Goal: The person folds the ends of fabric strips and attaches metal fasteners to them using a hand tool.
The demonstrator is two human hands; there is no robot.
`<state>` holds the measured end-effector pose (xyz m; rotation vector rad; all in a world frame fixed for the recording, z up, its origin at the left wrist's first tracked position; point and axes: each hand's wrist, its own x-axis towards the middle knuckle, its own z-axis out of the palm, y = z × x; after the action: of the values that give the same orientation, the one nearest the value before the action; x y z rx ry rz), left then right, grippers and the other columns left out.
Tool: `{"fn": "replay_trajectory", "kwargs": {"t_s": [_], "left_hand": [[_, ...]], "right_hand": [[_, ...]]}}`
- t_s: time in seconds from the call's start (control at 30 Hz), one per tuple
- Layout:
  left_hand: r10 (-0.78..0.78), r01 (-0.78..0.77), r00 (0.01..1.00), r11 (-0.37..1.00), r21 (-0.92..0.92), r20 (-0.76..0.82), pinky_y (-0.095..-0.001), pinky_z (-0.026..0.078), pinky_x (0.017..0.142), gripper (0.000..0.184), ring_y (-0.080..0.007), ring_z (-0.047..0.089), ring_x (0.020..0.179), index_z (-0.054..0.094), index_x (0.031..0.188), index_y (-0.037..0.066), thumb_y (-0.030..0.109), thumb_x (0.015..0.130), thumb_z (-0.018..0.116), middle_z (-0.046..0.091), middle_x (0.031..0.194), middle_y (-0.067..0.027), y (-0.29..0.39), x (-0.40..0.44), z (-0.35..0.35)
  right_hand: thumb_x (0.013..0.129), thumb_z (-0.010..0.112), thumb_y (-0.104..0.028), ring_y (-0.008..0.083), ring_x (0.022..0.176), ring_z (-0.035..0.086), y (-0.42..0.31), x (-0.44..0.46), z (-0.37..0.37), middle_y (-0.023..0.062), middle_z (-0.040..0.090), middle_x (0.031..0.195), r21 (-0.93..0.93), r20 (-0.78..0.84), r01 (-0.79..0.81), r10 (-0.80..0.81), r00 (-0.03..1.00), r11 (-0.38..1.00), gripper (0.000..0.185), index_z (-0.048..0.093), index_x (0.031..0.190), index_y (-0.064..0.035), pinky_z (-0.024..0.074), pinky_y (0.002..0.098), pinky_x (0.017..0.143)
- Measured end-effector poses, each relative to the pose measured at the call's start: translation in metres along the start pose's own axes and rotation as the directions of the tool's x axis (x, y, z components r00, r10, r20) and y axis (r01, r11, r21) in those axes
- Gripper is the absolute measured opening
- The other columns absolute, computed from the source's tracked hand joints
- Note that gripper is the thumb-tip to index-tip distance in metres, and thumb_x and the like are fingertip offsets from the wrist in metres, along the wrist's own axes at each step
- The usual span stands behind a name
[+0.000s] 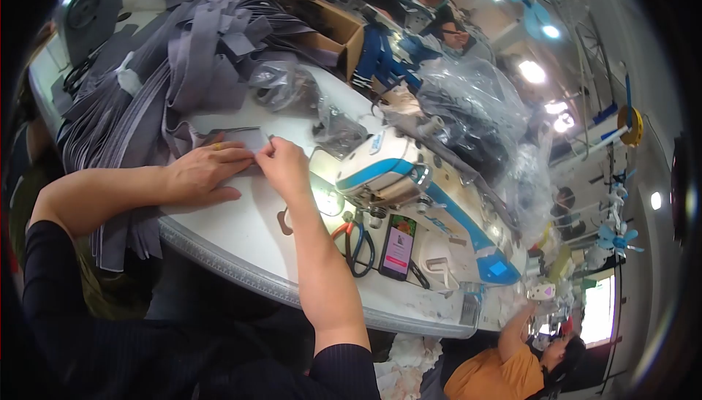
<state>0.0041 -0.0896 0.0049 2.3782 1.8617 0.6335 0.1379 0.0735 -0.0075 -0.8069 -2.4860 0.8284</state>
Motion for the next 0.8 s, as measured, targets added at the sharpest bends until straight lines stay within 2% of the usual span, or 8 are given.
{"fn": "replay_trajectory", "kwargs": {"t_s": [0.1, 0.13, 0.17, 0.2, 0.23, 0.27, 0.4, 0.8], "left_hand": [[0.027, -0.026, 1.0, 0.998, 0.05, -0.015, -0.0504, 0.031, 0.112, 0.056, -0.0342, 0.042, 0.132, 0.055, 0.126, -0.004, 0.03, 0.083, 0.068, 0.052, 0.136, -0.0176, -0.001, -0.002, 0.004], [0.045, -0.044, 0.999, 0.998, 0.037, -0.023, -0.0488, 0.033, 0.111, 0.055, -0.0343, 0.043, 0.131, 0.056, 0.126, -0.003, 0.03, 0.083, 0.068, 0.052, 0.135, -0.0172, -0.004, -0.001, 0.005], [0.053, -0.052, 0.998, 0.998, 0.022, -0.029, -0.0471, 0.035, 0.109, 0.055, -0.0344, 0.044, 0.13, 0.056, 0.126, -0.002, 0.03, 0.082, 0.069, 0.053, 0.135, -0.0169, -0.007, -0.002, 0.009], [0.065, -0.065, 0.997, 0.998, 0.015, -0.047, -0.0454, 0.036, 0.107, 0.054, -0.0335, 0.046, 0.128, 0.057, 0.124, -0.002, 0.029, 0.082, 0.069, 0.054, 0.133, -0.0165, -0.009, -0.003, 0.012], [0.049, -0.048, 0.998, 0.998, 0.031, -0.037, -0.0466, 0.035, 0.109, 0.053, -0.0314, 0.047, 0.128, 0.057, 0.123, -0.002, 0.029, 0.082, 0.069, 0.054, 0.133, -0.0164, -0.006, -0.002, 0.008], [0.036, -0.034, 0.997, 0.999, 0.033, -0.071, -0.048, 0.034, 0.11, 0.052, -0.0304, 0.047, 0.128, 0.057, 0.123, -0.003, 0.029, 0.083, 0.069, 0.055, 0.132, -0.0162, -0.005, -0.004, 0.011], [0.047, -0.049, 0.994, 0.999, -0.023, -0.096, -0.054, 0.031, 0.111, 0.051, -0.0292, 0.046, 0.129, 0.058, 0.122, -0.003, 0.031, 0.085, 0.067, 0.055, 0.13, -0.0161, -0.007, -0.006, 0.01], [0.066, -0.074, 0.994, 0.994, -0.078, -0.091, -0.0524, 0.033, 0.11, 0.048, -0.0289, 0.046, 0.128, 0.058, 0.12, -0.004, 0.03, 0.087, 0.065, 0.052, 0.132, -0.0174, -0.014, -0.007, 0.015]], "right_hand": [[0.082, 0.064, -0.026, 0.0414, 0.079, 0.065, 0.007, 0.003, 0.0, 0.0203, 0.068, 0.082, 0.017, -0.037, -0.02, 0.021, 0.999, 1.0, 0.024, 0.066, 0.082, -0.0019, 0.0514, 0.0457, 0.07], [0.088, 0.063, -0.031, 0.0332, 0.069, 0.067, 0.008, 0.005, 0.002, 0.0175, 0.068, 0.077, 0.072, -0.135, 0.022, -0.012, 0.991, 0.997, 0.03, 0.067, 0.084, -0.0016, 0.0508, 0.0417, 0.065], [0.096, 0.057, -0.035, 0.0186, 0.059, 0.059, 0.014, 0.011, 0.0, 0.0082, 0.064, 0.068, 0.417, 0.018, -0.147, 0.154, 0.988, 0.897, 0.036, 0.067, 0.085, -0.0021, 0.0471, 0.0341, 0.057], [0.1, 0.051, -0.034, 0.0088, 0.056, 0.05, 0.006, 0.007, -0.01, -0.001, 0.055, 0.063, 0.586, -0.015, -0.066, 0.093, 0.996, 0.808, 0.037, 0.065, 0.084, -0.0044, 0.0412, 0.0274, 0.052], [0.102, 0.048, -0.033, 0.0088, 0.054, 0.046, -0.007, 0.005, -0.017, -0.0021, 0.049, 0.063, 0.756, 0.002, -0.112, 0.168, 0.986, 0.646, 0.037, 0.06, 0.082, -0.0042, 0.0384, 0.0261, 0.05], [0.101, 0.05, -0.032, 0.0092, 0.052, 0.044, -0.011, 0.007, -0.013, -0.0012, 0.046, 0.062, 0.871, -0.112, 0.033, 0.132, 0.985, 0.49, 0.034, 0.054, 0.079, -0.0067, 0.0378, 0.024, 0.049], [0.102, 0.049, -0.036, 0.0141, 0.072, 0.045, -0.019, 0.005, -0.01, 0.0011, 0.045, 0.075, 0.936, -0.214, 0.203, 0.007, 0.977, 0.288, 0.034, 0.052, 0.085, -0.0071, 0.0405, 0.0344, 0.076], [0.103, 0.043, -0.045, 0.0134, 0.056, 0.034, -0.027, 0.008, 0.009, 0.0003, 0.035, 0.06, 0.939, -0.189, 0.168, 0.042, 0.981, 0.301, 0.05, 0.043, 0.07, -0.0069, 0.0352, 0.0314, 0.063]]}}
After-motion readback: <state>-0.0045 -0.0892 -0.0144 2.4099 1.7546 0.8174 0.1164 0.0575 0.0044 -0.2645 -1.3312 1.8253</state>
